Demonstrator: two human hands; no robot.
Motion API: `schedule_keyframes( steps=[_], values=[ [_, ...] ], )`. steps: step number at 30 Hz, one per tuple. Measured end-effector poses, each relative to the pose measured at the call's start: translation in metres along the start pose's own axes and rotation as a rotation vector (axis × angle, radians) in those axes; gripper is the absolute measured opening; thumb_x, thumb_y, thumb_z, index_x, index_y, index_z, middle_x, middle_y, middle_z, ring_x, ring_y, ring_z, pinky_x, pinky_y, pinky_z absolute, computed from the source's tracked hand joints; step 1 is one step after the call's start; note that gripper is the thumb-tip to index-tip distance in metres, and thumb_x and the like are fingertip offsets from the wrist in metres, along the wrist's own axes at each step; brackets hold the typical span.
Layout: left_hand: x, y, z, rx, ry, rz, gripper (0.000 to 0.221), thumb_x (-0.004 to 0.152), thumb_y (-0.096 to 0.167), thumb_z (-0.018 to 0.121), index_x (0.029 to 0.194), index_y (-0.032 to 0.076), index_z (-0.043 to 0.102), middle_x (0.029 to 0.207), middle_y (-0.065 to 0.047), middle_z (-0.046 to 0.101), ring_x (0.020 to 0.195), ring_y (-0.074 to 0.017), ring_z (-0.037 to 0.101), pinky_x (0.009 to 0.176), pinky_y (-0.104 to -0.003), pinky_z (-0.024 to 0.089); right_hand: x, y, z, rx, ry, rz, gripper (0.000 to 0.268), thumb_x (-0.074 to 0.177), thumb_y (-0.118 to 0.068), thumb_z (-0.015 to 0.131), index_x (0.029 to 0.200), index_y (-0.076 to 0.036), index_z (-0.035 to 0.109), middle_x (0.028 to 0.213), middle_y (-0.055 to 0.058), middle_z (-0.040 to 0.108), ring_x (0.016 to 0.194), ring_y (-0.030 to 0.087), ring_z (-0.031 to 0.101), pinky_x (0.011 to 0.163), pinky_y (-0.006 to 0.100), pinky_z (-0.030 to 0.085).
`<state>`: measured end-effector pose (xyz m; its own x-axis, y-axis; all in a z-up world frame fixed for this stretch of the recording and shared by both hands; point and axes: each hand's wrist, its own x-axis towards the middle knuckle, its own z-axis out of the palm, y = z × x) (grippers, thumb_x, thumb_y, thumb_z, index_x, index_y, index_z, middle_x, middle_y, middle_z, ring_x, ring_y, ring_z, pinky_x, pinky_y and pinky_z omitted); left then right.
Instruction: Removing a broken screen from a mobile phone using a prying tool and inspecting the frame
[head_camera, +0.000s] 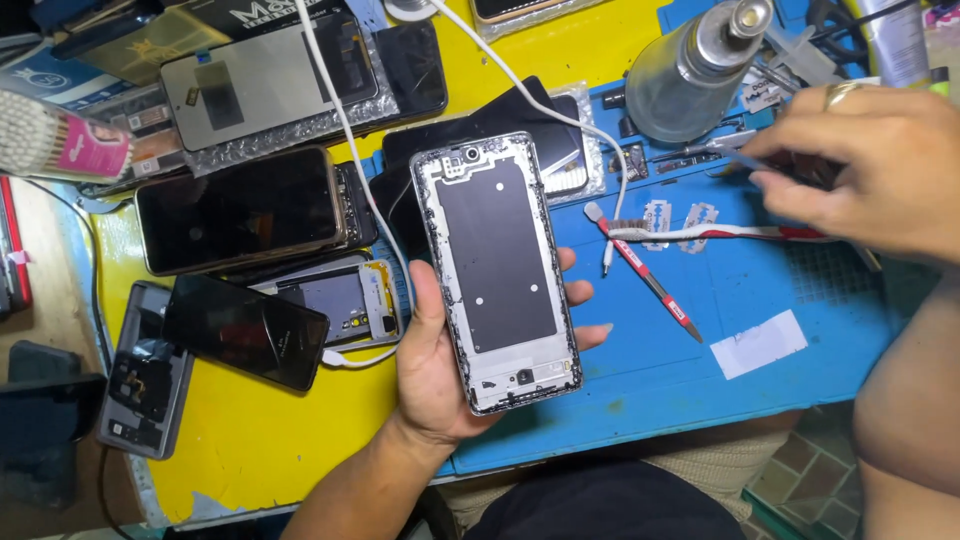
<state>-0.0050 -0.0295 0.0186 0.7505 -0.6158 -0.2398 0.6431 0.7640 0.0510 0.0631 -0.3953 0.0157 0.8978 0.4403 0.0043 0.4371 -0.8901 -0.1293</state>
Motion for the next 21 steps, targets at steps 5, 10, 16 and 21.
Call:
schedule_keyframes(
  steps=[5, 10, 16, 21],
  values=[
    [0.0, 0.001, 0.001, 0.015, -0.021, 0.009, 0.093, 0.1, 0.069, 0.038, 0.164, 0.001, 0.03, 0.156, -0.027, 0.042, 0.137, -0.0429, 0.049, 0.113, -0.07, 0.04, -0.016, -0.008, -0.034, 0.479, 0.12, 0.071, 0.021, 0.097, 0.0, 0.075, 0.118, 0.005, 0.075, 0.107, 0.018, 0.069, 0.103, 0.028, 0.062, 0.086, 0.034, 0.05],
    [0.003, 0.002, 0.004, 0.125, -0.057, 0.061, 0.085, 0.104, 0.063, 0.036, 0.16, 0.0, 0.035, 0.152, -0.029, 0.047, 0.134, -0.0445, 0.053, 0.112, -0.071, 0.043, -0.037, -0.074, -0.057, 0.63, 0.23, 0.011, 0.012, 0.086, -0.001, 0.077, 0.098, -0.001, 0.074, 0.102, 0.013, 0.077, 0.098, 0.021, 0.075, 0.096, 0.031, 0.057],
    [0.004, 0.005, 0.001, 0.175, -0.063, 0.083, 0.082, 0.105, 0.063, 0.033, 0.156, -0.001, 0.039, 0.15, -0.03, 0.049, 0.133, -0.0457, 0.053, 0.112, -0.072, 0.042, -0.085, -0.111, -0.008, 0.704, 0.256, -0.032, 0.015, 0.076, -0.004, 0.082, 0.089, -0.002, 0.075, 0.09, 0.009, 0.08, 0.084, 0.017, 0.081, 0.078, 0.024, 0.066],
    [0.003, 0.009, 0.004, 0.206, -0.034, 0.129, 0.082, 0.104, 0.064, 0.033, 0.156, 0.001, 0.04, 0.15, -0.03, 0.049, 0.133, -0.0459, 0.053, 0.11, -0.071, 0.043, -0.116, -0.107, 0.017, 0.395, 0.018, 0.089, 0.034, 0.091, -0.012, 0.069, 0.125, -0.008, 0.065, 0.103, 0.007, 0.07, 0.083, 0.023, 0.071, 0.071, 0.037, 0.056]
  ],
)
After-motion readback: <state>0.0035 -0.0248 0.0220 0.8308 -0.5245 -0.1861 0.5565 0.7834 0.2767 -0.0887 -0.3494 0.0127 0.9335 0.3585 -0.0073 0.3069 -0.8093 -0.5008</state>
